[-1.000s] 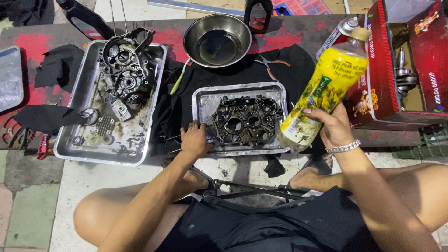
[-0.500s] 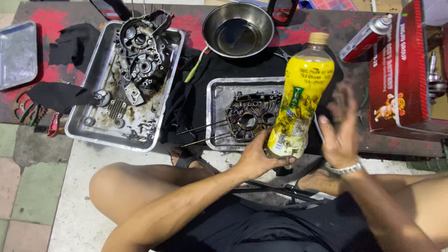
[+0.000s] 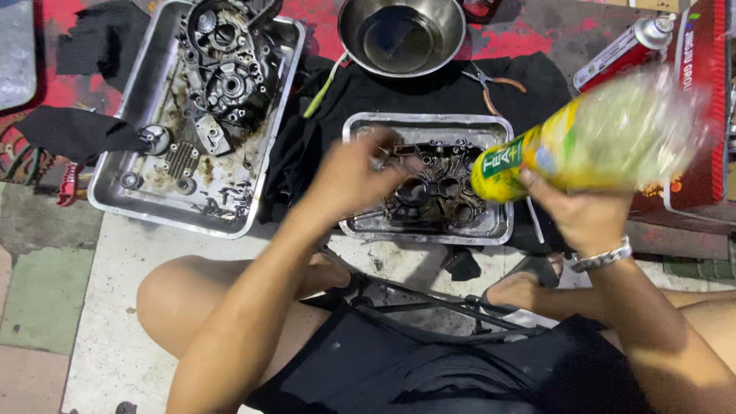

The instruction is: The person wipes a metal tray with a black cloth, then places a cylinder head into the tray and pours a yellow liquid over it. They continue to wipe the cylinder head and tray with the cloth.

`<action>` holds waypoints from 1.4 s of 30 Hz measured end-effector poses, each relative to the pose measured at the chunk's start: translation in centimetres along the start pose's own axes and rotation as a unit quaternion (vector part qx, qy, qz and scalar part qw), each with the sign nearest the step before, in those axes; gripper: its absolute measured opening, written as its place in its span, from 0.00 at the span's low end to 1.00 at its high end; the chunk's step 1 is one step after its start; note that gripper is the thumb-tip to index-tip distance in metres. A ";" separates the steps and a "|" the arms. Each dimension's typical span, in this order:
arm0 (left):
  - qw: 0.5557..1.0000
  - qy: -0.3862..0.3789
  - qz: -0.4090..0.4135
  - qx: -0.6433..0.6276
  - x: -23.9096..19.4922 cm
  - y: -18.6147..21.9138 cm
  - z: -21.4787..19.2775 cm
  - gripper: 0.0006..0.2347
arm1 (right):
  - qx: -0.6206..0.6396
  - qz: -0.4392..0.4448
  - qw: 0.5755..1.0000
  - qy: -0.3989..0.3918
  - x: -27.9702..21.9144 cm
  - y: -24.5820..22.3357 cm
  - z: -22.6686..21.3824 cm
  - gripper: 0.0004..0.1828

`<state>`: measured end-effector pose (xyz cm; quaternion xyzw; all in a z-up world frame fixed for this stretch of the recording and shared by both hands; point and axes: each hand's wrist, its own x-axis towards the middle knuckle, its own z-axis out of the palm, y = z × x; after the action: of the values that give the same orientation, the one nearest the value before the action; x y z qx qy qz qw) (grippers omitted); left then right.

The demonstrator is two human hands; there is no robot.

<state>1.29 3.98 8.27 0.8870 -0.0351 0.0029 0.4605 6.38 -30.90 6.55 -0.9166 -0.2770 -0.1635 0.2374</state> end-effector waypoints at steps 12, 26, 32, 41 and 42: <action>0.981 0.165 -0.004 0.101 -0.1 0.2 -4.7 0.21 | 0.364 0.097 0.926 -0.028 4.8 -9.1 1.4 0.23; 0.973 0.173 -0.026 0.149 -0.3 0.6 -5.1 0.21 | 0.350 0.024 0.935 0.056 9.3 -6.4 3.4 0.20; 0.975 0.161 -0.028 0.151 0.0 0.6 -4.6 0.22 | 0.304 0.052 0.948 0.074 8.5 -5.8 -1.1 0.23; 0.976 0.146 -0.039 0.154 0.6 0.6 -4.2 0.21 | 0.334 0.034 0.932 0.138 9.9 -5.5 0.6 0.21; 0.977 0.144 -0.040 0.154 0.5 0.6 -4.2 0.21 | 0.349 0.038 0.927 0.131 9.9 -5.6 0.8 0.21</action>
<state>1.90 7.05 11.24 0.9382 0.0677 0.1178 0.3182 11.09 -22.07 12.08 -0.7559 -0.2483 -0.1662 0.5825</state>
